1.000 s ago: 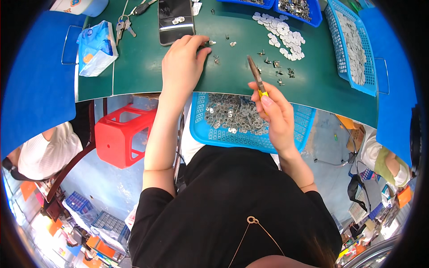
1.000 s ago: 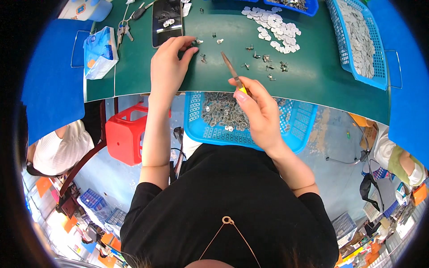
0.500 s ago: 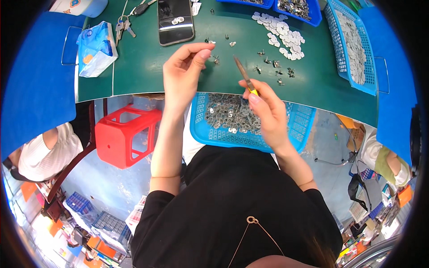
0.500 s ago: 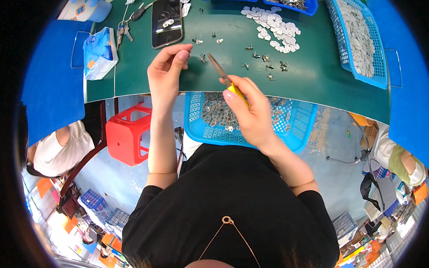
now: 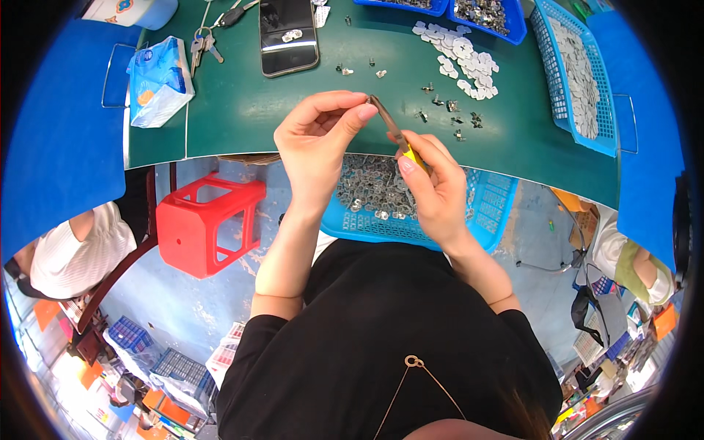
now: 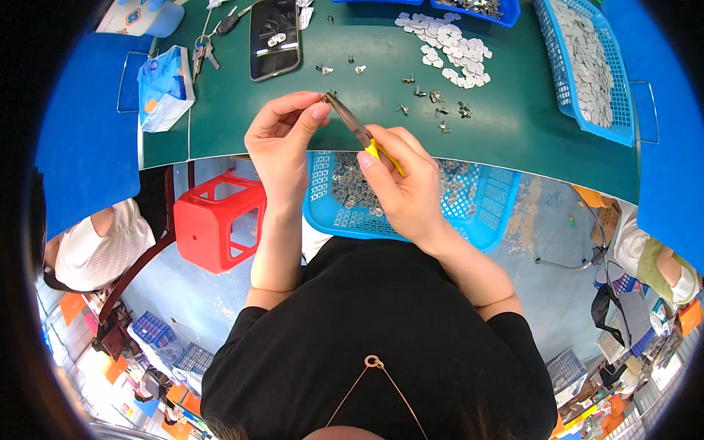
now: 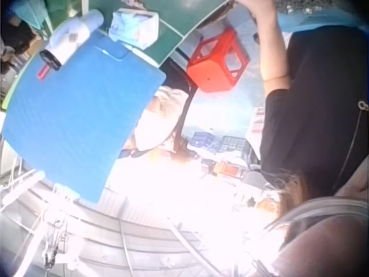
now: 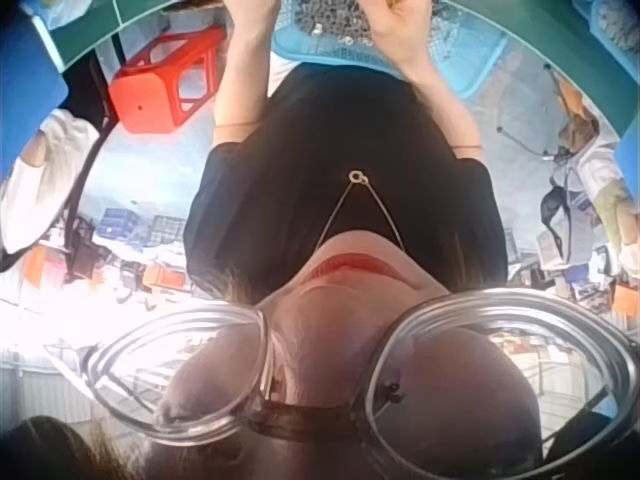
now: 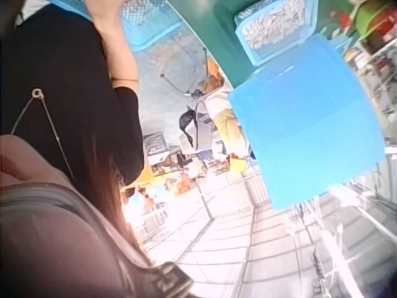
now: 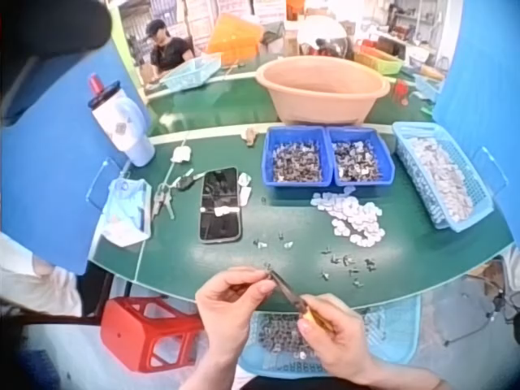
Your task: Assembling small metal and plastic parts using pliers at a factory workbench.
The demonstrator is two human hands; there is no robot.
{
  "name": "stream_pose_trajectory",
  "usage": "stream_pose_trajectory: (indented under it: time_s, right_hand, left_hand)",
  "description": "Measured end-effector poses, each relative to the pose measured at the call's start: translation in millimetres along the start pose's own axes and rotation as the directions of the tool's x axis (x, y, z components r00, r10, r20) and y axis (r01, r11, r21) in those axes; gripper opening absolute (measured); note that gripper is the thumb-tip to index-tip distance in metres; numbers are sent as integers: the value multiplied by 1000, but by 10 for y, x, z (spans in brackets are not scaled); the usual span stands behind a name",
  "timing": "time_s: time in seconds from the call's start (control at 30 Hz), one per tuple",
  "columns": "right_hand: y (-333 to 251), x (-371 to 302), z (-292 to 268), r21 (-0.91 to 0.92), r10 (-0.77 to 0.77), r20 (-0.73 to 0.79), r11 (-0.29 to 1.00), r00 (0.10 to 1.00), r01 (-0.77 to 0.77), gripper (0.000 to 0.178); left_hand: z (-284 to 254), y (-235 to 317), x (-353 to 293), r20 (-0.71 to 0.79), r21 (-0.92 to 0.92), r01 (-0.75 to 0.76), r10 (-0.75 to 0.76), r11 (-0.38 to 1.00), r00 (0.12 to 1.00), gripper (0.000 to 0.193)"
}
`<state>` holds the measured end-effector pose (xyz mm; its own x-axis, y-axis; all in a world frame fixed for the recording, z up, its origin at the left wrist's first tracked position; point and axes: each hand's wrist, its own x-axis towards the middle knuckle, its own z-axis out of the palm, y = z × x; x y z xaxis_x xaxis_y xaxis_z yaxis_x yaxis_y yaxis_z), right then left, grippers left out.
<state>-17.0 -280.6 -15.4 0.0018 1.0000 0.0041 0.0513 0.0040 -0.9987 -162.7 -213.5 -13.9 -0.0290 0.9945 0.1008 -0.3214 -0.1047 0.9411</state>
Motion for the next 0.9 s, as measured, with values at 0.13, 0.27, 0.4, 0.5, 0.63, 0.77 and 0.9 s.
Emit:
stream_pose_trajectory:
  time_s: [0.13, 0.27, 0.4, 0.5, 0.63, 0.77, 0.9]
  right_hand:
    - [23, -6, -25, -46, -18, -1, 999, 1000, 18, 32]
    - [25, -5, -27, -71, -33, -3, 997, 999, 32, 30]
    - [-21, -10, -32, -89, 0, -7, 996, 1000, -1, 29]
    - [10, 19, 24, -80, -127, -106, 990, 986, 119, 23]
    - [-34, 1, 30, -54, -106, -108, 994, 989, 100, 24]
    - [-129, -19, 4, 63, 29, -54, 998, 998, -26, 25]
    - [-84, -28, -2, 20, -14, -47, 1000, 999, 15, 30]
  left_hand:
    - [-11, 9, -9, 24, 32, -38, 37, 999, 999, 16]
    - [10, 15, -13, 17, 28, -41, 40, 999, 999, 15]
    - [17, -14, -21, 19, 32, -42, 41, 999, 999, 16]
    - [52, -33, -21, 39, 22, -10, 9, 1000, 999, 18]
    - [70, -64, -49, 52, -114, 106, -100, 988, 994, 16]
    - [95, -51, -72, 28, -55, 31, -29, 998, 999, 16]
    - [96, -33, -76, 36, -32, 4, -2, 999, 999, 16]
